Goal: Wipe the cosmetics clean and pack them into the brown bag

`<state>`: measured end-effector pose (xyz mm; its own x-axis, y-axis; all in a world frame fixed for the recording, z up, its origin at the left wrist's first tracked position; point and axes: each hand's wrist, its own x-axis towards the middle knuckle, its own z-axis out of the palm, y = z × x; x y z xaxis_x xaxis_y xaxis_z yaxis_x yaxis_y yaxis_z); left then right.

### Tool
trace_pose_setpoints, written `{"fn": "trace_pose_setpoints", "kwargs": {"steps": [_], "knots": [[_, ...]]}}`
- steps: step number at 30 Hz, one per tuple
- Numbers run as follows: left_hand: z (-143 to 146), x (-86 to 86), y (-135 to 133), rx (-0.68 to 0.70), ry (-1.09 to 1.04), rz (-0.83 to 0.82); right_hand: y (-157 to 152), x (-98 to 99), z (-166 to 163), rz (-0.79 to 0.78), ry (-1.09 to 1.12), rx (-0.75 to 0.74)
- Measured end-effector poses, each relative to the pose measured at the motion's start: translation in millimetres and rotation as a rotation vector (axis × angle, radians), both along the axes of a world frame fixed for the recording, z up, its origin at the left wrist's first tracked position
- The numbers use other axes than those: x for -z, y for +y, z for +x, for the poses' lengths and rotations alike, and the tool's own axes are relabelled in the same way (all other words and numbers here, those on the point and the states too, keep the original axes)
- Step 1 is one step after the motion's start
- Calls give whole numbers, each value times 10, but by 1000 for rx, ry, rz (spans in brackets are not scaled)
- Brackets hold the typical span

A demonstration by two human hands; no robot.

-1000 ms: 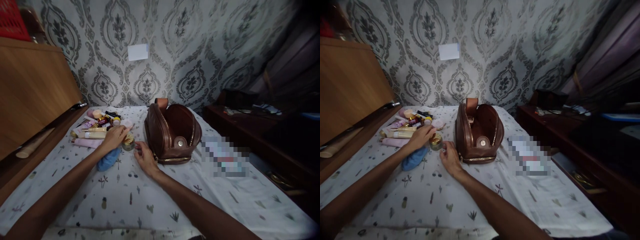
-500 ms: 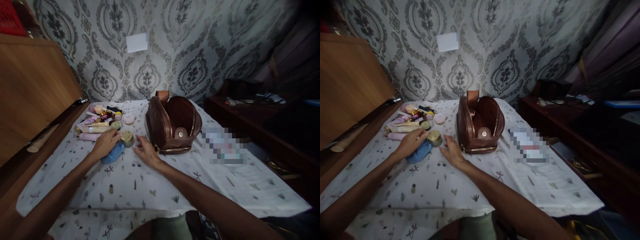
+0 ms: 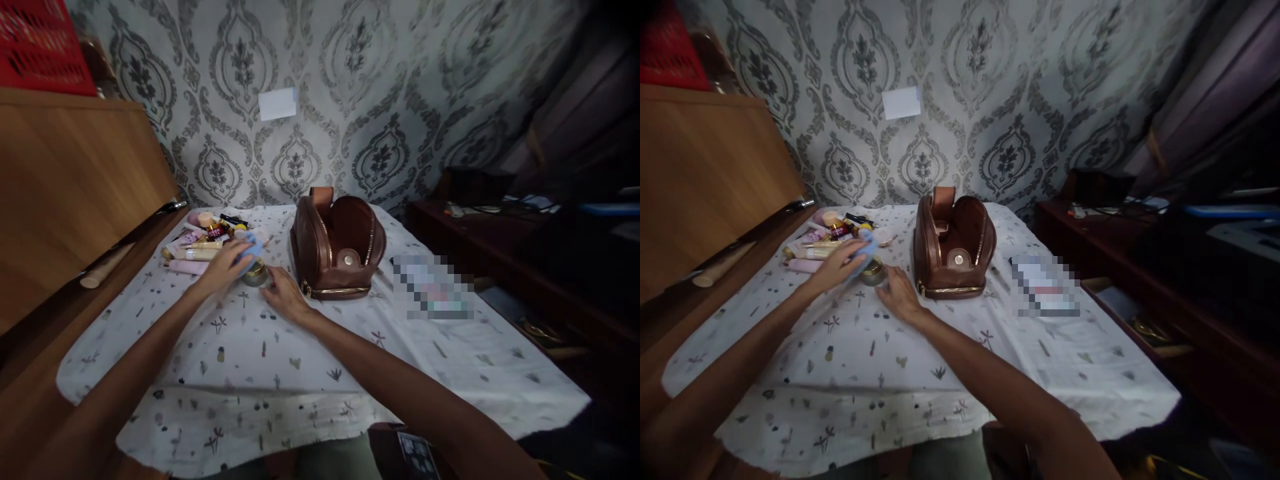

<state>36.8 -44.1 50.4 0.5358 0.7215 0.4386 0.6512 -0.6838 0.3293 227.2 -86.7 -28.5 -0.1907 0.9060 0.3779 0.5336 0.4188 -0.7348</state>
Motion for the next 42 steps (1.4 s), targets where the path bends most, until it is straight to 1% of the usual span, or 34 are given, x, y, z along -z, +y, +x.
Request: {"fn": "trace_pose_setpoints", "kwargs": {"steps": [1,2,3,6,8,9,11,14,17,20,22,24,26,29,31,35,37,39,42], "knots": [[105,49,35,49,36,-10,5,-1,-7,10,-21,5],[197,112,53,61,61,-13,11,-2,-12,17,-40,12],[273,181,57,45,80,0,17,-2,-16,20,-55,16],[397,337,24,-95,121,48,27,-5,-17,25,-83,11],[414,370,-2,-179,137,67,28,-10,-16,22,-94,2],[412,372,-12,-202,134,72,26,-15,-17,17,-97,1],[400,367,-32,-207,83,73,21,-29,-20,7,-102,3],[386,383,-84,-157,-128,37,-1,-68,-26,-7,-101,-3],[410,422,-161,-130,-374,-50,-34,-122,-23,-15,-44,-45],[458,429,-219,-92,-496,-123,-49,-157,-14,-26,50,-69],[469,409,-234,-21,-465,-113,-48,-156,-12,-29,81,-54],[447,379,-239,46,-360,-54,-46,-140,-19,-15,75,-34],[403,351,-243,75,-229,14,-49,-120,-28,7,43,-25],[352,327,-255,58,-70,69,-57,-95,-44,24,-4,-17],[354,326,-263,3,-16,86,-58,-82,-56,29,-24,-8],[404,341,-255,-148,-37,59,-58,-60,-94,40,-71,15],[411,340,-236,-180,-86,16,-63,-60,-111,37,-88,27],[395,328,-210,-162,-144,-41,-74,-72,-116,38,-71,30],[335,297,-170,-71,-240,-171,-99,-109,-99,20,-6,21]]}}
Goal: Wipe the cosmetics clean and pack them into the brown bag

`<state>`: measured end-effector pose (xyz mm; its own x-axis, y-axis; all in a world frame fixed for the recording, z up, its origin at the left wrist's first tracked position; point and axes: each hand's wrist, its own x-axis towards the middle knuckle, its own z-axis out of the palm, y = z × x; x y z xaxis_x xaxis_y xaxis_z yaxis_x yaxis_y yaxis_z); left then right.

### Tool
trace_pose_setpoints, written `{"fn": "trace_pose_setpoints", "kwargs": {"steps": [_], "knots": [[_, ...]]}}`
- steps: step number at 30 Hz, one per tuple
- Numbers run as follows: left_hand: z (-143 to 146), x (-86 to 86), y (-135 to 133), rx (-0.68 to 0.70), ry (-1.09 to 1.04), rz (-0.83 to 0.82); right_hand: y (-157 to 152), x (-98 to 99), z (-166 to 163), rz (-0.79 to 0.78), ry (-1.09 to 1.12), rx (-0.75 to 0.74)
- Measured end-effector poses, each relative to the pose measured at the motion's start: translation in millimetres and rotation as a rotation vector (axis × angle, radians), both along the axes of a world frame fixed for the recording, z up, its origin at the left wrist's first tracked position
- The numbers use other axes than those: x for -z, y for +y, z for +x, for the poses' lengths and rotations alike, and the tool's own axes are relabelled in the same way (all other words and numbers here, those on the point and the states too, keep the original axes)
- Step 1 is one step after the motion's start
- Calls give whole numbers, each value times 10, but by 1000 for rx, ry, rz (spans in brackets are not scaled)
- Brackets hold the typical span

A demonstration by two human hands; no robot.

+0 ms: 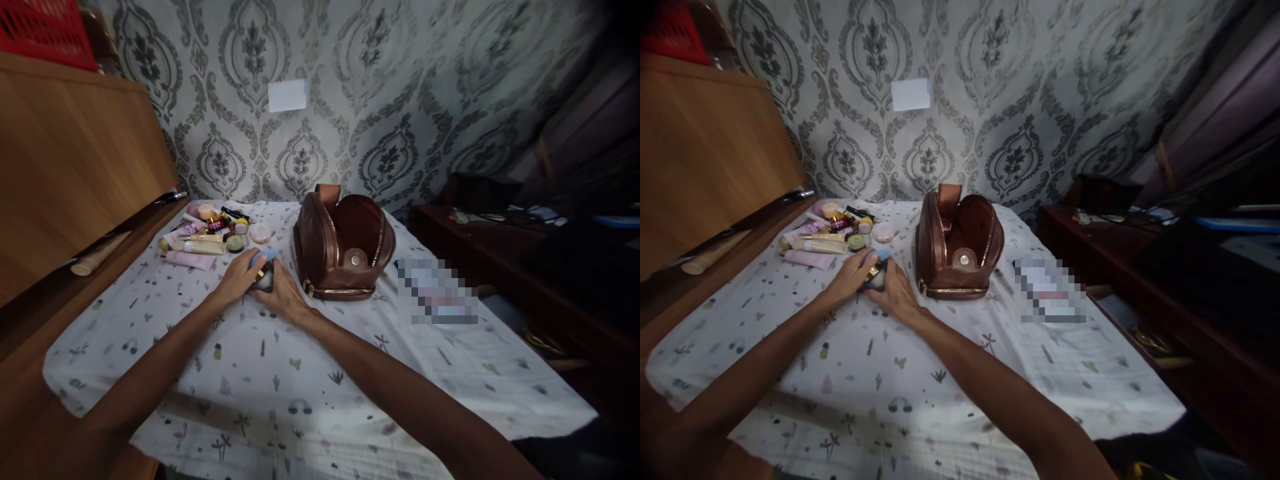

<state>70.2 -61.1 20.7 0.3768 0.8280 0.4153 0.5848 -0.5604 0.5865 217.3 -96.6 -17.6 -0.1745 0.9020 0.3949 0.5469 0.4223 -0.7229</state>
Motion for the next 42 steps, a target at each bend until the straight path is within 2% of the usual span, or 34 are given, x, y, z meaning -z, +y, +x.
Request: {"fn": "trace_pose_setpoints", "kwargs": {"steps": [6,8,12,17,19,22,25,29,31,36,42], "knots": [[-133,-79,38,276,-107,-105,-42,-93,36,-137,22,24],[-163,-112,42,304,-94,-126,-46,-106,40,-152,33,24],[-220,-147,82,176,-70,-173,-39,-102,46,-135,74,0],[-254,-100,178,31,-235,-255,-18,-106,49,-190,74,37],[-246,-84,200,-5,-299,-204,-14,-107,49,-191,70,35],[-229,-89,196,-88,-328,-38,-16,-96,55,-178,62,27],[-212,-116,150,-61,-268,38,-18,-75,63,-156,58,27],[-184,-153,59,214,-99,-54,-6,-38,66,-136,51,22],[-177,-171,30,303,-29,-77,8,-16,62,-117,57,20],[-199,-230,20,301,65,-97,19,18,62,-118,75,16],[-230,-300,6,277,180,-95,-20,-39,54,-113,117,56]]}}
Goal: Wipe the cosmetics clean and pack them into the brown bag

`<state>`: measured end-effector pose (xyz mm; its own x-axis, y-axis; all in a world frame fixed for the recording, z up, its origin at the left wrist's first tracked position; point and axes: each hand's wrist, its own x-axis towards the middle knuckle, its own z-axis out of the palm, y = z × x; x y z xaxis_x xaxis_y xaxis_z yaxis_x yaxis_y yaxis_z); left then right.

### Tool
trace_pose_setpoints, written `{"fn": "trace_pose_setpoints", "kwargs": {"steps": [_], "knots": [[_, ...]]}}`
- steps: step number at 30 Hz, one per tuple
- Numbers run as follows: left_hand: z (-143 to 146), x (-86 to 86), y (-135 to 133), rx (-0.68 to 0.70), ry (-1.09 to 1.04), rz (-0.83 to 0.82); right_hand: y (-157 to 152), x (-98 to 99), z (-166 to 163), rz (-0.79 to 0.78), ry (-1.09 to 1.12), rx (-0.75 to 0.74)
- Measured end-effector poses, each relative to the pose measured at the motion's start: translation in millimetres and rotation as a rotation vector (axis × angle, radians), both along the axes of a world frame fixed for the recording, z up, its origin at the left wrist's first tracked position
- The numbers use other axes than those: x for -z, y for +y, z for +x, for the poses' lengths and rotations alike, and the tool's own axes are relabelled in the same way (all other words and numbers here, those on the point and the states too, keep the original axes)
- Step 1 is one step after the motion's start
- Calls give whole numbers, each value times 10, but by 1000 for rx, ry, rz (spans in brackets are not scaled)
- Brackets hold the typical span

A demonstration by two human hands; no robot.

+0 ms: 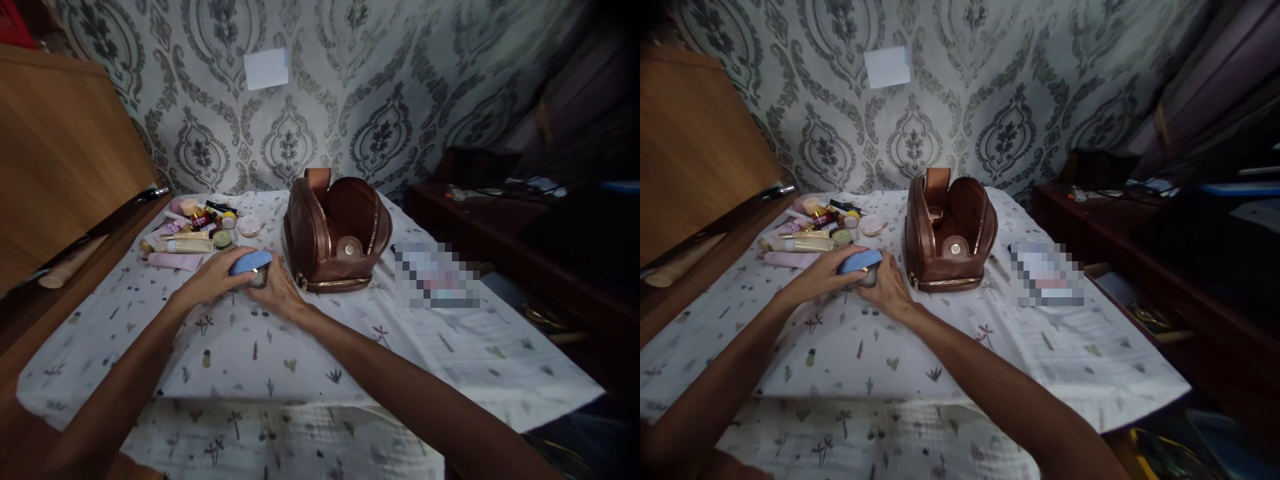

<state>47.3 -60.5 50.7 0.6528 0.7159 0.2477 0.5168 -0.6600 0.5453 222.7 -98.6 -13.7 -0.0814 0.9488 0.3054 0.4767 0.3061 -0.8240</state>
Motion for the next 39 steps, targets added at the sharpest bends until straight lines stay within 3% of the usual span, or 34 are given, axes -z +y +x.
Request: {"fn": "trace_pose_setpoints", "kwargs": {"steps": [5,9,13,17,20,23,27,31,33,39], "knots": [[-138,-93,85,165,-40,-188,5,-50,2,-54,7,18],[-231,-157,101,198,-44,-304,3,-46,28,6,13,-33],[-164,-106,21,56,-81,-308,-16,-30,34,58,-8,-41],[-6,3,-38,-150,-98,-176,-22,-27,27,84,-34,-53],[50,17,-50,-179,0,-113,-17,-28,23,83,-41,-61],[11,-52,-64,-118,46,-114,-5,-30,23,74,-34,-86],[-112,-159,-77,72,43,-155,16,-40,29,43,-27,-92],[-193,-150,-76,183,33,-148,30,-30,37,41,-20,-81],[-197,-104,-78,138,43,-160,28,-17,41,69,-3,-87],[-95,20,-108,-184,127,-68,9,-3,45,121,-6,-110]]}}
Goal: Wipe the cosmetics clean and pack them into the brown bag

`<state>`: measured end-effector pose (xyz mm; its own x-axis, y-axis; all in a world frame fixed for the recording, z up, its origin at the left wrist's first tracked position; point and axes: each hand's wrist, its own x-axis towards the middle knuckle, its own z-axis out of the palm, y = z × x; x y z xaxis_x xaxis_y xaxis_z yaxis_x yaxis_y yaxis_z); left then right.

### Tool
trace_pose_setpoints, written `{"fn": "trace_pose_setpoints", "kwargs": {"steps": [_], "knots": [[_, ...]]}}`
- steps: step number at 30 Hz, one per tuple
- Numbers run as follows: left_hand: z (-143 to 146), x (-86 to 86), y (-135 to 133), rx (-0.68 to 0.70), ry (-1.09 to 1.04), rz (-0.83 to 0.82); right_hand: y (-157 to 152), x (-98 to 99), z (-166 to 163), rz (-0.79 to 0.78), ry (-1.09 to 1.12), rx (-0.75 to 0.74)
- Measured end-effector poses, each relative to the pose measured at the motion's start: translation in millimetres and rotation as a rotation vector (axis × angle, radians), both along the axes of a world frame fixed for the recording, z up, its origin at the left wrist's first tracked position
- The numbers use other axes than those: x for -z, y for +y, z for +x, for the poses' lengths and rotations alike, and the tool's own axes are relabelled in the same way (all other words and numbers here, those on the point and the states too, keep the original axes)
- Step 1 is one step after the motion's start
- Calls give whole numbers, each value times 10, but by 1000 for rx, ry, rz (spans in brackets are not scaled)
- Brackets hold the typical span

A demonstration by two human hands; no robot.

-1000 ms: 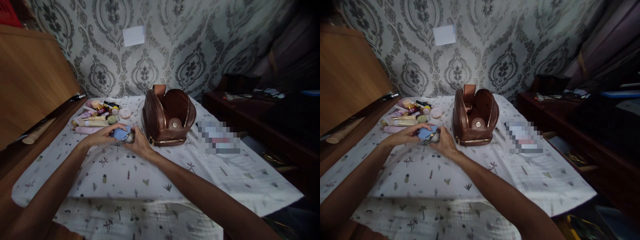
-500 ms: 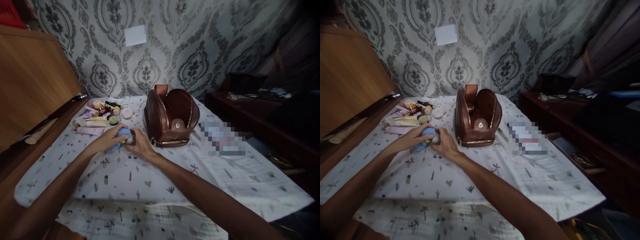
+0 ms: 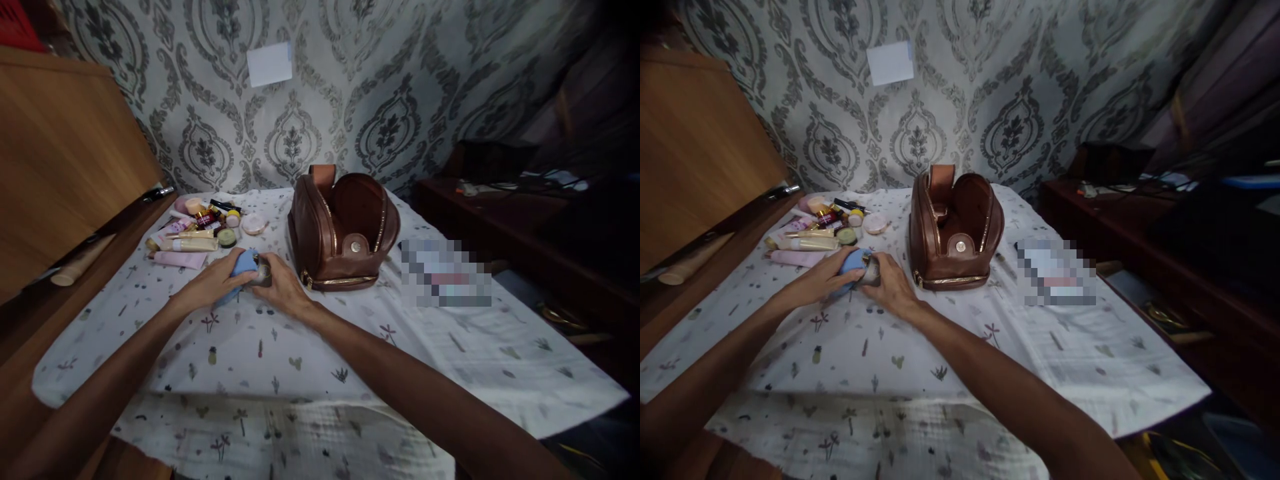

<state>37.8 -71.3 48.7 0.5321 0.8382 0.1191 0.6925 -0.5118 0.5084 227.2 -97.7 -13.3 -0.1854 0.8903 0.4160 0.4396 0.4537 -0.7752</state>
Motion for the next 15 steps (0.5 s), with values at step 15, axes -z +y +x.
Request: {"fn": "trace_pose_setpoints", "kwargs": {"steps": [15], "knots": [[-88,40,160,184,-214,-154,-9,-37,6,-66,-15,24]]}}
